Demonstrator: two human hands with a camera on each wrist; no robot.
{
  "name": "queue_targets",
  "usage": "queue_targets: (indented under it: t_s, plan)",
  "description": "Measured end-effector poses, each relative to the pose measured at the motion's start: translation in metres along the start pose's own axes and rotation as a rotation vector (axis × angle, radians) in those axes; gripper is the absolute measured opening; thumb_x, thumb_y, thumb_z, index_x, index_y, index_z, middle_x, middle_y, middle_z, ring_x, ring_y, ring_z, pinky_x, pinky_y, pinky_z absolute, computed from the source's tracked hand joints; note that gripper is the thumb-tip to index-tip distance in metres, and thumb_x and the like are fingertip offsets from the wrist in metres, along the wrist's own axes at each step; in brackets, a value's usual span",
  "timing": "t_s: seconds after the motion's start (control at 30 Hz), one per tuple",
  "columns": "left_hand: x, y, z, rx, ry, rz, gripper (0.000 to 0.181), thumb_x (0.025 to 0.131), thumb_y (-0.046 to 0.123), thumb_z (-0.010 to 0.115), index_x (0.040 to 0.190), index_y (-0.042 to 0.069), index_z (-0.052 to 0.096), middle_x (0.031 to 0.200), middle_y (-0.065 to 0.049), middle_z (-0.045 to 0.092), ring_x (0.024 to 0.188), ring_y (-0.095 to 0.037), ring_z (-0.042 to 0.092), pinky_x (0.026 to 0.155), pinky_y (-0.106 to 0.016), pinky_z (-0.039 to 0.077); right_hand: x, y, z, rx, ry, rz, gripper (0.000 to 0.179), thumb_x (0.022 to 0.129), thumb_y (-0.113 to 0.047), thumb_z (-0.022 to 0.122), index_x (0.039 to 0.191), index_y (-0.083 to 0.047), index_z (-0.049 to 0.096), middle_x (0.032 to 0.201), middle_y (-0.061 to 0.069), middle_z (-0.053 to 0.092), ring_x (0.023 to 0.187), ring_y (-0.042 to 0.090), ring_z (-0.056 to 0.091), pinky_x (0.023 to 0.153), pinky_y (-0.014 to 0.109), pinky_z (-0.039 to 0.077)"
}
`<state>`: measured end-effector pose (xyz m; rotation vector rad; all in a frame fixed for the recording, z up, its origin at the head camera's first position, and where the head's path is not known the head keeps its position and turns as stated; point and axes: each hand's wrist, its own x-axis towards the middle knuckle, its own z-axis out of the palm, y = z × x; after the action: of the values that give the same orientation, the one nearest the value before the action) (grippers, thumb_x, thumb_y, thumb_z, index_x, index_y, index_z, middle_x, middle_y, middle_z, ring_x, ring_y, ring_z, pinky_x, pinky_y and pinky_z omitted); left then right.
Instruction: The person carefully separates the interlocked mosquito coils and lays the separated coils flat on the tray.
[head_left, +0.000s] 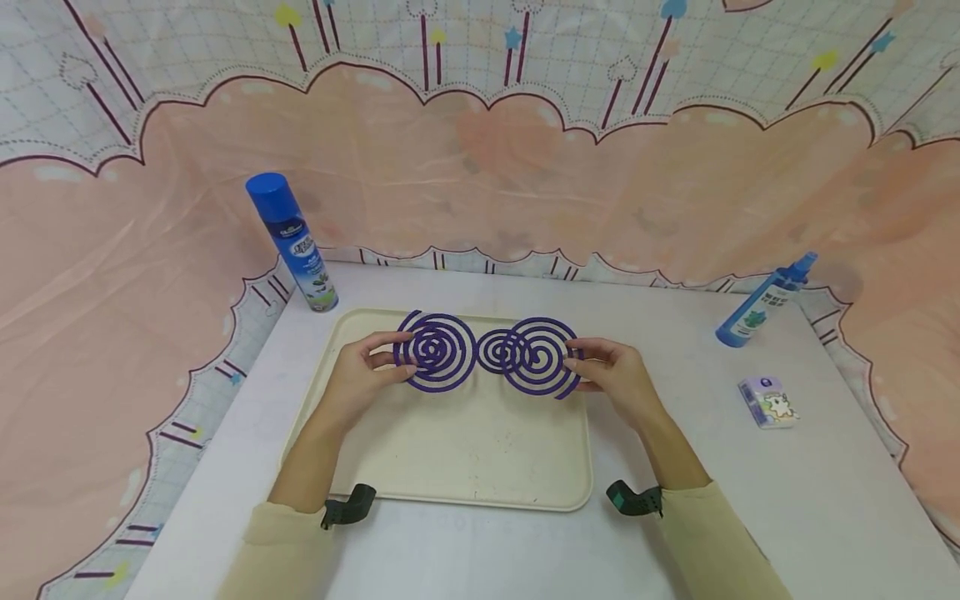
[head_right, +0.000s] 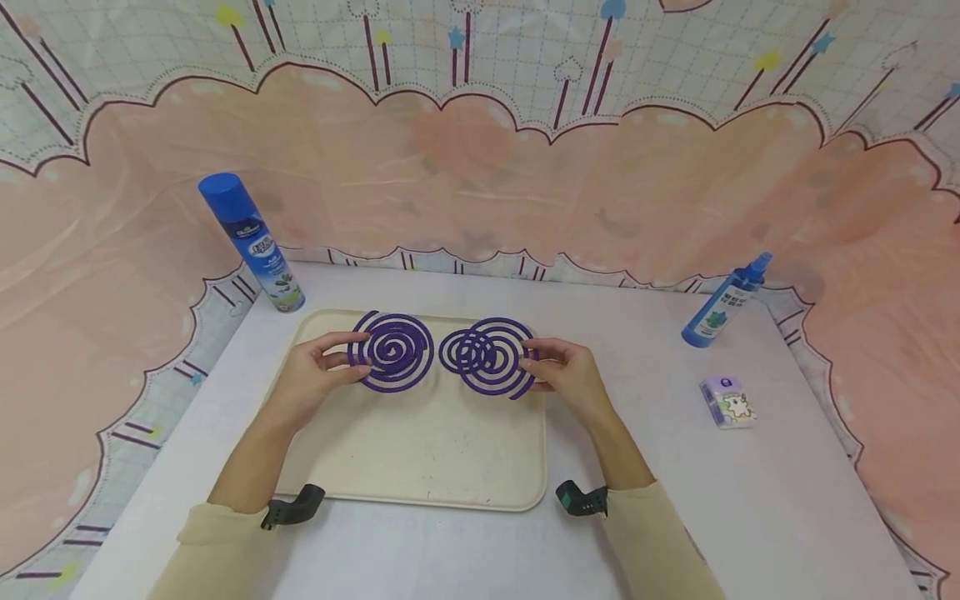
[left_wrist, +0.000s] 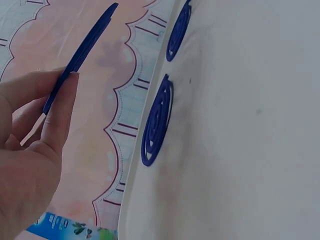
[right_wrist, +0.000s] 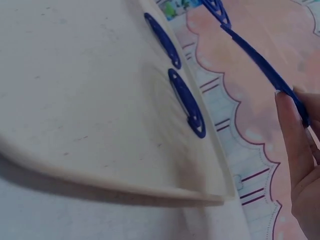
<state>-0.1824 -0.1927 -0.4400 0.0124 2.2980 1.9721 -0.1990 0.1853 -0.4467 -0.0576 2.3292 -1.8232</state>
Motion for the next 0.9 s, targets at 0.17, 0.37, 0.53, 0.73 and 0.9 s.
queue_targets:
  t_s: [0.17,0.37,0.53,0.73,0.9]
  plan:
    - [-0.018,-0.008,-0.008,0.031,0.002,-0.044,0.055,0.086,0.000,0.077,0.137,0.000,0.059,0.124,-0.022,0.067,0.090,0.001,0.069,0.080,-0.017,0.059,-0.007,0.010,0.000,0.002,-0.056,0.021,0.045,0.092,-0.011,0.075,0.134,0.002,0.062,0.109,0.006,0.071,0.087,0.004,0.072,0.078,0.032,0.064]
    - [-0.034,-0.020,-0.012,0.051,-0.022,-0.093,0.053,0.086,0.000,0.076,0.137,0.000,0.059,0.119,-0.023,0.070,0.088,-0.003,0.070,0.079,-0.020,0.061,-0.015,0.018,0.003,-0.014,-0.103,0.031,0.047,0.090,-0.010,0.077,0.132,0.004,0.062,0.109,0.008,0.074,0.086,0.003,0.072,0.075,0.030,0.064]
    - [-0.043,-0.028,-0.012,0.060,-0.044,-0.113,0.054,0.084,-0.002,0.076,0.135,-0.002,0.059,0.108,-0.020,0.075,0.083,-0.004,0.070,0.076,-0.023,0.062,-0.018,0.024,0.010,-0.006,-0.163,0.036,0.046,0.089,-0.007,0.077,0.130,0.008,0.062,0.109,0.013,0.077,0.083,0.003,0.074,0.073,0.031,0.064]
    - [-0.051,-0.035,-0.010,0.073,-0.072,-0.127,0.053,0.084,-0.004,0.075,0.135,-0.005,0.058,0.109,-0.024,0.076,0.085,-0.003,0.072,0.074,-0.022,0.061,-0.020,0.034,0.022,0.017,-0.222,0.038,0.044,0.089,0.000,0.074,0.128,0.013,0.061,0.090,0.002,0.077,0.077,0.005,0.072,0.071,0.032,0.065]
    - [-0.052,-0.042,-0.010,0.098,-0.081,-0.123,0.052,0.085,-0.003,0.075,0.134,-0.007,0.058,0.112,-0.029,0.074,0.085,-0.004,0.074,0.074,-0.021,0.060,-0.020,0.040,0.029,-0.049,-0.218,0.029,0.039,0.089,0.001,0.074,0.125,0.010,0.064,0.089,0.010,0.076,0.075,0.008,0.071,0.069,0.032,0.064]
